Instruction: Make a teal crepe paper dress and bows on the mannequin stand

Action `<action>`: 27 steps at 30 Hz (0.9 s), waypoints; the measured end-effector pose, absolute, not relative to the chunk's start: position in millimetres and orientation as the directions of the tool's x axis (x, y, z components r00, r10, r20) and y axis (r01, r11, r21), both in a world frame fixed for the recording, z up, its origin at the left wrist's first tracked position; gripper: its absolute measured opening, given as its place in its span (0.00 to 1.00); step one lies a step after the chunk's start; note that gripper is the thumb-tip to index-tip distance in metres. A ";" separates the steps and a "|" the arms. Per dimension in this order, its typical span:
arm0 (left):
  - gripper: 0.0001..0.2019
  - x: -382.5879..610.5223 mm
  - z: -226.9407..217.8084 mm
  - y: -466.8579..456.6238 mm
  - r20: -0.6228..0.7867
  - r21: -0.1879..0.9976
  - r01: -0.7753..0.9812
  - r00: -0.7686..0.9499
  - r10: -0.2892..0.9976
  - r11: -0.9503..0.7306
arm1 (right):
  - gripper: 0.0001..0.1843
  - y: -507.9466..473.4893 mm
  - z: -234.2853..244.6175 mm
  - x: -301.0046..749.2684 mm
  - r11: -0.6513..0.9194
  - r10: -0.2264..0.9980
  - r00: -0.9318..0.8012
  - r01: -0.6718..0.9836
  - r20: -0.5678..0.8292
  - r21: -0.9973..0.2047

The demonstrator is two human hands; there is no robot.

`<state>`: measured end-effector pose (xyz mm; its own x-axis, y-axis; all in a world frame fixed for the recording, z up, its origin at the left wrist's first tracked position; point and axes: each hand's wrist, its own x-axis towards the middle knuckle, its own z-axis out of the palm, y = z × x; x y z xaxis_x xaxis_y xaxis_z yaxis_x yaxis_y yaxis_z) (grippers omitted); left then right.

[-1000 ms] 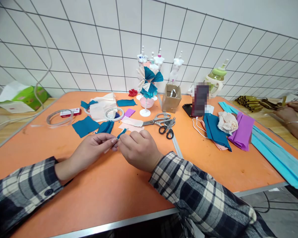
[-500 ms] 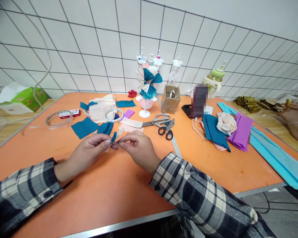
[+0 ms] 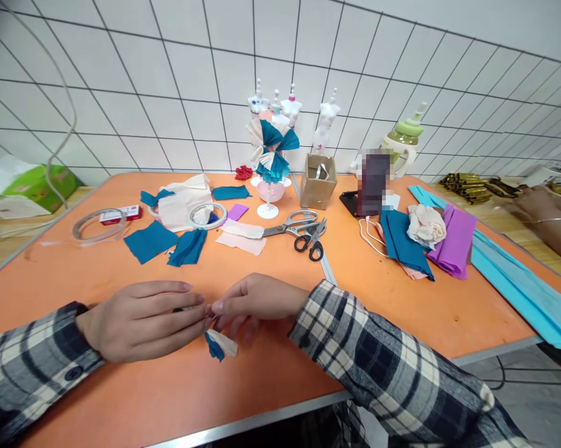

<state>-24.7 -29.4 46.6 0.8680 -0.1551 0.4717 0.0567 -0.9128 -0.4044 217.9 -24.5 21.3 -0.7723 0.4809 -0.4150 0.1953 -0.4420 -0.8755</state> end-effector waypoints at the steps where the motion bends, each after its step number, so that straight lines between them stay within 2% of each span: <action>1: 0.09 -25.8 44.1 -29.0 0.472 -0.404 0.065 0.869 -0.148 -0.912 | 0.25 -25.6 23.0 217.3 -0.424 0.497 -0.761 0.208 -0.418 -0.881; 4: 0.09 -29.7 36.3 -26.7 0.484 -0.393 0.100 0.868 -0.113 -0.914 | 0.22 -24.7 24.3 217.9 -0.399 0.557 -0.707 0.233 -0.436 -0.887; 10: 0.09 -30.0 30.9 -25.3 0.481 -0.403 0.111 0.870 -0.107 -0.908 | 0.18 -22.8 16.6 218.5 -0.318 0.593 -0.705 0.239 -0.389 -0.917; 14: 0.09 -26.3 35.8 -26.9 0.489 -0.398 0.131 0.867 -0.089 -0.908 | 0.19 -26.4 19.2 214.1 -0.317 0.652 -0.652 0.231 -0.388 -0.920; 17: 0.09 -23.7 40.8 -28.7 0.490 -0.398 0.147 0.868 -0.075 -0.906 | 0.19 -27.4 24.1 212.1 -0.315 0.661 -0.635 0.248 -0.400 -0.916; 23: 0.08 -22.8 42.3 -30.8 0.496 -0.385 0.157 0.866 -0.060 -0.910 | 0.11 -25.4 21.6 212.7 -0.341 0.619 -0.666 0.249 -0.416 -0.907; 27: 0.09 -25.7 37.4 -28.6 0.496 -0.383 0.140 0.865 -0.076 -0.913 | 0.07 -27.0 18.3 209.8 -0.312 0.642 -0.655 0.251 -0.398 -0.916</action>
<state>-25.7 -28.6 37.4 0.8652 -0.0756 0.4957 0.1395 -0.9132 -0.3828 209.8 -27.0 18.3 -0.6552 0.6421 -0.3980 0.2511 -0.3117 -0.9164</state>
